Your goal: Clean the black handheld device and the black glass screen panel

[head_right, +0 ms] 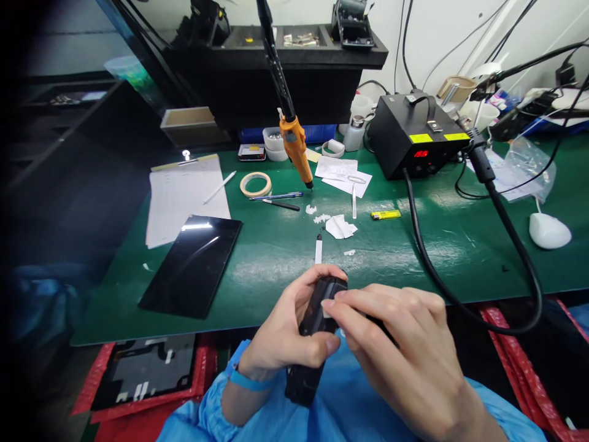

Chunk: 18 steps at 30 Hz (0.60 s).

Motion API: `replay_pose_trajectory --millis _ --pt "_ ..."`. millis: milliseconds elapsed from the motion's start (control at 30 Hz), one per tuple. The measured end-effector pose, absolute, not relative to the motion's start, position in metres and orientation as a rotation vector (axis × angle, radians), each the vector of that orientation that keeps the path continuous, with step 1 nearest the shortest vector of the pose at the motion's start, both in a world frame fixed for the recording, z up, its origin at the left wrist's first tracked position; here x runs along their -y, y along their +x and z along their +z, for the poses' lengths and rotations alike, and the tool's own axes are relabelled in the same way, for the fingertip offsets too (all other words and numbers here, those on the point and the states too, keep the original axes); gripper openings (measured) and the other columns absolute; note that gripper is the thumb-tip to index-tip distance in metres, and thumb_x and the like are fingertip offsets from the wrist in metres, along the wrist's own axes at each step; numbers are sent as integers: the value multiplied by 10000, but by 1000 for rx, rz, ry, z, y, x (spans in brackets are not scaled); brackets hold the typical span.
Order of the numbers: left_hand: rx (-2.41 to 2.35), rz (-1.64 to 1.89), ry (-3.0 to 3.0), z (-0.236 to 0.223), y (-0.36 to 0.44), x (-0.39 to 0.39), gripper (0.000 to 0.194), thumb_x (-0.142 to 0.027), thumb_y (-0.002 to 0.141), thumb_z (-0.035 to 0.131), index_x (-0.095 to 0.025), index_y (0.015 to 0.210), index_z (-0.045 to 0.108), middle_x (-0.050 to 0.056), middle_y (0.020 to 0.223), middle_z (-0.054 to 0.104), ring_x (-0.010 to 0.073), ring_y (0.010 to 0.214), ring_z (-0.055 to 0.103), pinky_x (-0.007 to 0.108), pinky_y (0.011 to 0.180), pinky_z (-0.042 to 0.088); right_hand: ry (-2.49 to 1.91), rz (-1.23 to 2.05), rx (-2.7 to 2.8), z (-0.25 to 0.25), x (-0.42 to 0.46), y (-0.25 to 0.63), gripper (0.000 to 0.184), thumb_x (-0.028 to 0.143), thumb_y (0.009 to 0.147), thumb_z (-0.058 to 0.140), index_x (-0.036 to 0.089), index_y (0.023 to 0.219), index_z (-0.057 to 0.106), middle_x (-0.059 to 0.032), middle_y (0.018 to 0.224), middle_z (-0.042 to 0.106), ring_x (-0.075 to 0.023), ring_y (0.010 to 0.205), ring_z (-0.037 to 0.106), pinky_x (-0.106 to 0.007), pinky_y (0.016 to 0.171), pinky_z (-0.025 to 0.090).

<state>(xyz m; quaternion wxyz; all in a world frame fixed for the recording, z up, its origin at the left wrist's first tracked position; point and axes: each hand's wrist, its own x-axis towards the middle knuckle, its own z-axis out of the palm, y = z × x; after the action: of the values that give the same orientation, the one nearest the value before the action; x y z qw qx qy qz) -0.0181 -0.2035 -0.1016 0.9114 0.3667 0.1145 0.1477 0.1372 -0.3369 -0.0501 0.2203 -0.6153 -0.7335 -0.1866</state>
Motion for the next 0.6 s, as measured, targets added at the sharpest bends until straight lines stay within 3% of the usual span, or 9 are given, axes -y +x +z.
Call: replay_pose_trajectory --millis 600 --pt "-245 317 738 -102 -18 202 768 -141 574 1073 -230 1239 697 -4 1017 676 131 811 581 232 747 508 -1699 -566 2053 -47 335 136 226 189 1256 489 225 1284 711 -49 1040 824 -212 1023 702 -391 831 498"
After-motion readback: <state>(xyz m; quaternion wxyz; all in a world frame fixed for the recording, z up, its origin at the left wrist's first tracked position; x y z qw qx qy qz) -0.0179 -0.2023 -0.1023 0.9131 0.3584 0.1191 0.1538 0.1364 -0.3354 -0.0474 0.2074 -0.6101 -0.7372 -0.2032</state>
